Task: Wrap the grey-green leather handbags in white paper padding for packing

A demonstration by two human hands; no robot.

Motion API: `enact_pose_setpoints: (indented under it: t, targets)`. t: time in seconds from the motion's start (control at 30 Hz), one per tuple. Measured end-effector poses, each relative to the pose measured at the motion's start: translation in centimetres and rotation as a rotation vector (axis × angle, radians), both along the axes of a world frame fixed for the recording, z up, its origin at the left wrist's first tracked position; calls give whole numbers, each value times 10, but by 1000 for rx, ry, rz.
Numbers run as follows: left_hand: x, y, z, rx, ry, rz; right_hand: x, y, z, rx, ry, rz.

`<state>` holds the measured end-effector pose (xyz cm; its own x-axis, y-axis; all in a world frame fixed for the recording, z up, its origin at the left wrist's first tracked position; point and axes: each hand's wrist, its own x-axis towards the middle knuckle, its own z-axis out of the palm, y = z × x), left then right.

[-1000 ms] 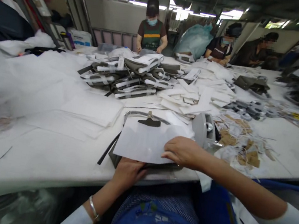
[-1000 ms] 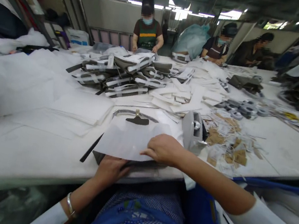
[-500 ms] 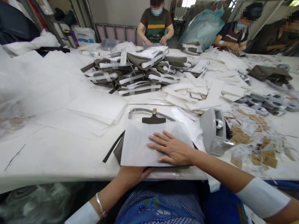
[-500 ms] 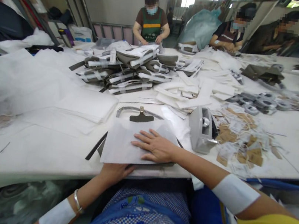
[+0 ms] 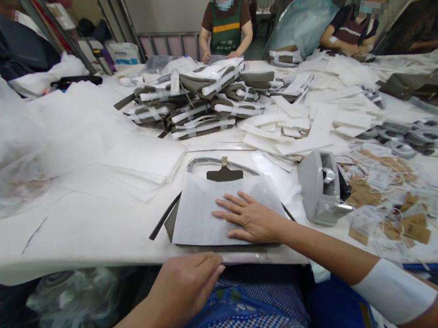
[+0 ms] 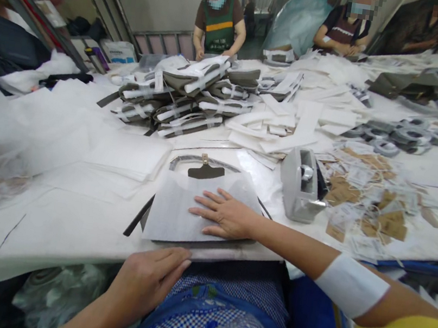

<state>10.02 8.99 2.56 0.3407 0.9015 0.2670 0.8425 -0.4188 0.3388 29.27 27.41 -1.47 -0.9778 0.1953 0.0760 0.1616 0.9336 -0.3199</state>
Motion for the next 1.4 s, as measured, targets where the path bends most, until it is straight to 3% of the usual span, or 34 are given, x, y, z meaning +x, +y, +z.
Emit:
enact_pose_setpoints:
  t: [0.07, 0.1, 0.23, 0.33, 0.4, 1.4]
  targets:
    - [4, 15, 13, -18, -59, -11, 0, 1, -2, -7, 12, 5]
    - [4, 27, 12, -16, -41, -8, 0, 1, -3, -12, 24, 6]
    - [-11, 74, -27, -13, 134, 19, 3, 1, -6, -43, 73, -10]
    - [-24, 84, -55, -15, 134, 53, 8, 1, -8, -89, 154, -52]
    - [-26, 82, -61, -8, 115, 52, 10, 1, -9, -113, 232, -68]
    - [-26, 79, -54, -74, 71, 13, 8, -4, 2, 38, 170, 46]
